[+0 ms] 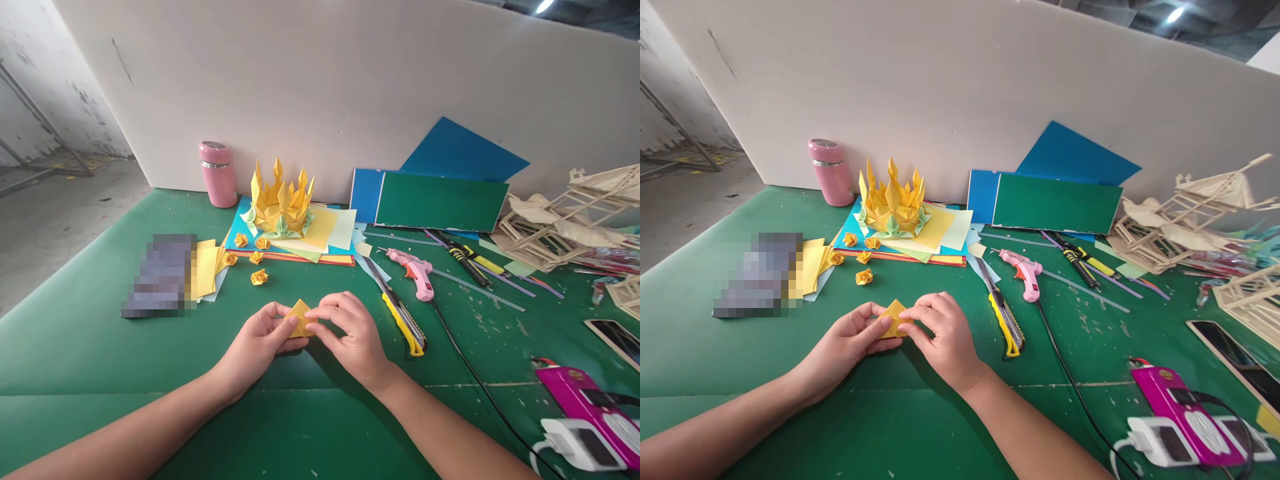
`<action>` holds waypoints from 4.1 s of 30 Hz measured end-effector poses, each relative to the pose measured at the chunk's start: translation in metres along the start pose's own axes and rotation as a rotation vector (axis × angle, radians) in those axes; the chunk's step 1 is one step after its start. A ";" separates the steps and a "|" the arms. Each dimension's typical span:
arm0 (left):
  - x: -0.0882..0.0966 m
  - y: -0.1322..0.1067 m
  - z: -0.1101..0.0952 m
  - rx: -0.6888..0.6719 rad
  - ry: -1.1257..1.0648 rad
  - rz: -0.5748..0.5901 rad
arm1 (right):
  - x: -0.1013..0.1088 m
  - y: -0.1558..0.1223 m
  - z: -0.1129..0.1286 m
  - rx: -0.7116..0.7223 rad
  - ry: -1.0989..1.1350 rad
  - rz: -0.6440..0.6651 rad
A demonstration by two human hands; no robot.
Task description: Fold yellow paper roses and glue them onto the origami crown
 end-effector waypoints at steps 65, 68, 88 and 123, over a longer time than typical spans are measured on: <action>-0.003 0.001 -0.008 -0.014 0.037 0.041 | -0.002 -0.003 0.026 0.164 -0.227 0.034; -0.003 0.000 -0.009 -0.023 0.062 0.027 | -0.003 -0.002 0.022 0.108 -0.152 0.041; -0.009 0.000 -0.007 -0.031 0.029 0.054 | -0.012 -0.001 -0.009 -0.181 0.212 0.027; -0.005 0.001 -0.013 -0.088 0.157 0.033 | -0.040 -0.008 -0.044 -0.457 0.649 0.145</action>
Point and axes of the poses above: each hand's wrist, its own y-axis towards the middle knuckle, its own x-axis out of the back of the hand, z = x × y, the point moved 10 cm from there along y, towards the middle knuckle, and after that the axes turned 13 degrees about z, right-handed, at the moved point
